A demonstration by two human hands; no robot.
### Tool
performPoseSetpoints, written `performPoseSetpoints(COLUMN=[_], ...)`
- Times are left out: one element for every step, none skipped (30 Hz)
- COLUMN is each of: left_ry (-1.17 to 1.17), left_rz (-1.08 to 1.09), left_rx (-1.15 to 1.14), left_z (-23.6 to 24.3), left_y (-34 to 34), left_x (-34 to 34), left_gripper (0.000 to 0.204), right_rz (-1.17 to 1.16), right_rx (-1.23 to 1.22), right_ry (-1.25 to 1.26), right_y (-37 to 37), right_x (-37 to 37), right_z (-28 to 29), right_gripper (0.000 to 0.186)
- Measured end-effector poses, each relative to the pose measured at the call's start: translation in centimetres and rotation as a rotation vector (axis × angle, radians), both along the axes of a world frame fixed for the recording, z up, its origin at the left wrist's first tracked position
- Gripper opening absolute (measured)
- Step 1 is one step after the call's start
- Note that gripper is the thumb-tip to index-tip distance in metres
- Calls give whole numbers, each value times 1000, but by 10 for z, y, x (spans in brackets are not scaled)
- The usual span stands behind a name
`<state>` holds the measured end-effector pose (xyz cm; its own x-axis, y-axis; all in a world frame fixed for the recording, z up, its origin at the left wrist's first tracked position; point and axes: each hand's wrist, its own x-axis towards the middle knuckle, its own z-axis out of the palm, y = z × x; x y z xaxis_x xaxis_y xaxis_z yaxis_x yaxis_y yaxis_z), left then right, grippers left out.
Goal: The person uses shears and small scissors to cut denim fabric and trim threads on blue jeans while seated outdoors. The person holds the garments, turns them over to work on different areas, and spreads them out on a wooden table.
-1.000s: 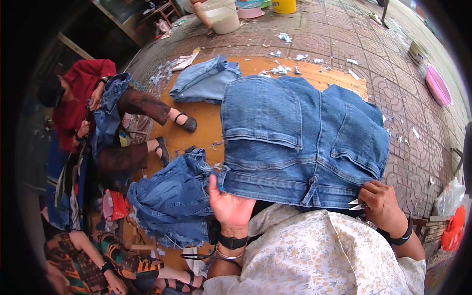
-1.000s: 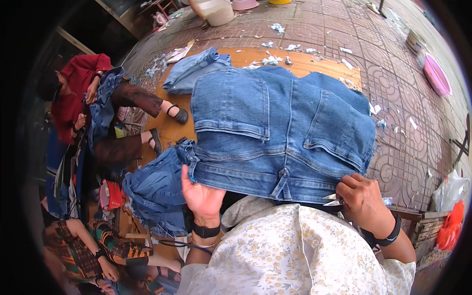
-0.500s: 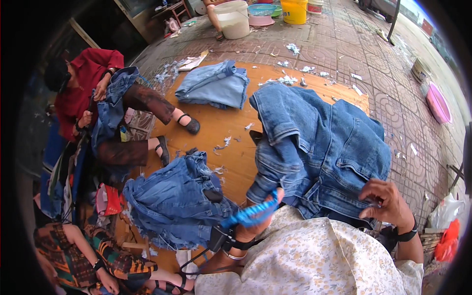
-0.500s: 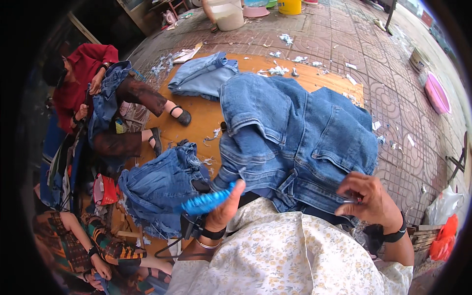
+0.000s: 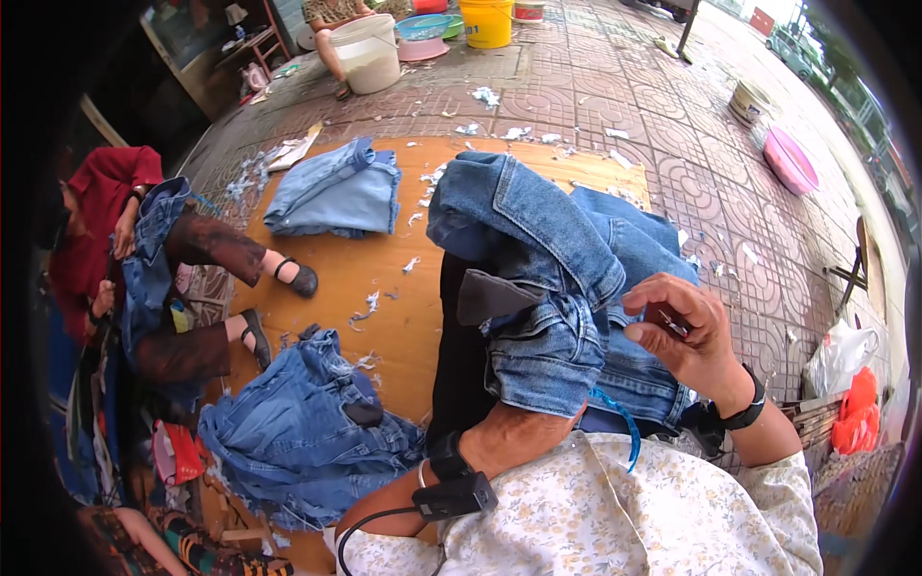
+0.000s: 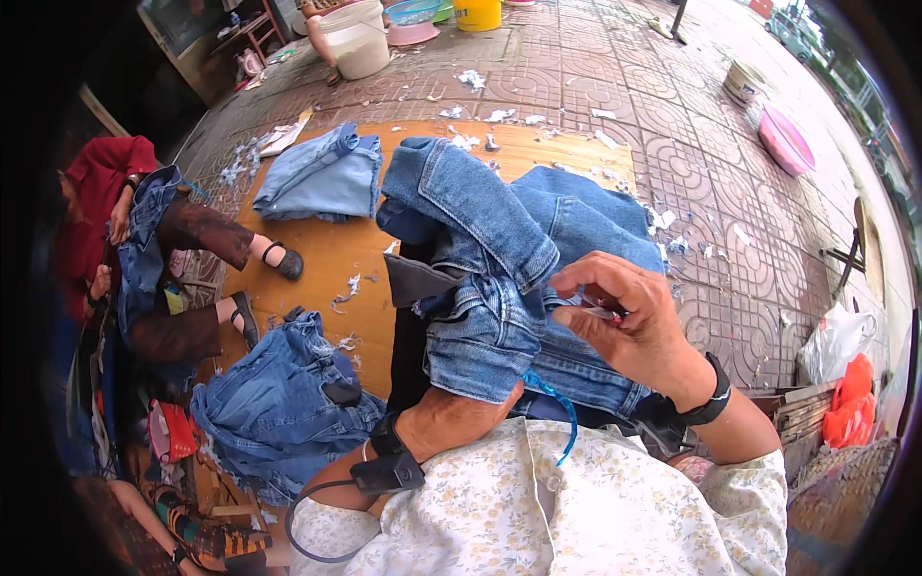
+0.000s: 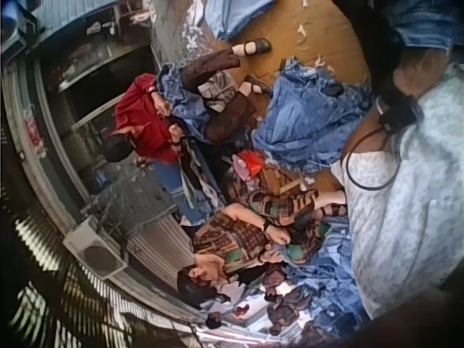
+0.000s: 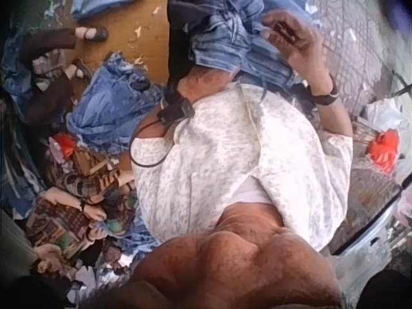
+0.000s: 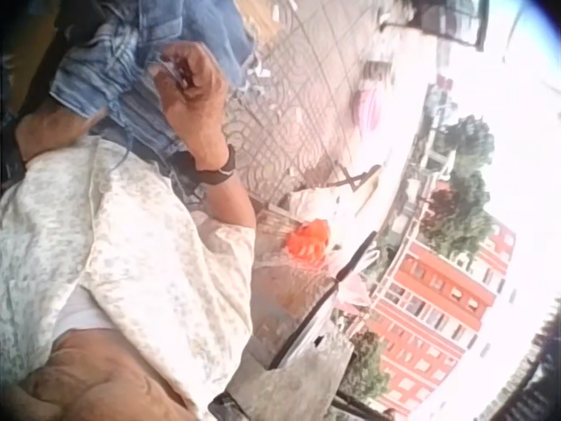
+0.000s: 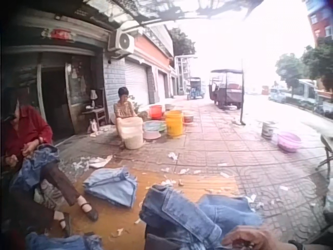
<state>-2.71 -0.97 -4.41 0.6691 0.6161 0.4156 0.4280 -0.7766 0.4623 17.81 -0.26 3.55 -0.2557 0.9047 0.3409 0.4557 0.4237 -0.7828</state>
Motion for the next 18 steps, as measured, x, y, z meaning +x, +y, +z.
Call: performPoseSetpoints(left_ry=[0,-19,-38,-57,-43,-25,-7,-71,-134,-197,-187,-165,-144,-123,9,58,106,154], left_rz=[-19,-22,-24,-26,-43,-61,-78,-101,-121,-141,-141,-116,-91,-67,-83,-73,-64,-59], left_rx=[12,19,24,29,-78,-186,-293,-289,-282,-274,-285,-236,-187,-138,-24,39,102,166], left_z=[-5,-7,-8,-6,-3,8,13,11,8,5,-7,-10,-12,-15,-23,-29,-33,-34], left_y=[0,0,1,2,5,12,16,14,10,6,4,4,3,3,1,0,-1,-2], left_x=[0,1,2,4,6,10,13,13,13,12,12,13,14,15,13,13,15,17], left_gripper=[52,50,48,46,45,44,43,43,43,43,43,40,38,36,38,38,38,37], right_rz=[-6,-11,-2,9,20,44,68,93,126,108,89,74,92,90,93,95,98,93], right_rx=[-9,-18,-23,-27,-32,3,38,72,106,123,139,155,168,158,147,137,85,84], right_ry=[12,23,22,21,19,0,-20,-40,-48,-104,-160,-218,-295,-286,-277,-268,-311,-275], right_y=[1,2,2,2,3,3,4,5,7,10,12,16,23,26,30,31,31,31], right_x=[1,1,0,-2,-5,-8,-13,-18,-23,-27,-30,-32,-30,-30,-32,-33,-32,-31], right_z=[-5,-8,-7,-6,-4,-2,2,4,2,1,0,-1,-7,-8,-9,-9,-10,-13], right_gripper=[19,19,20,21,22,24,25,27,33,33,33,34,36,33,30,27,25,24])
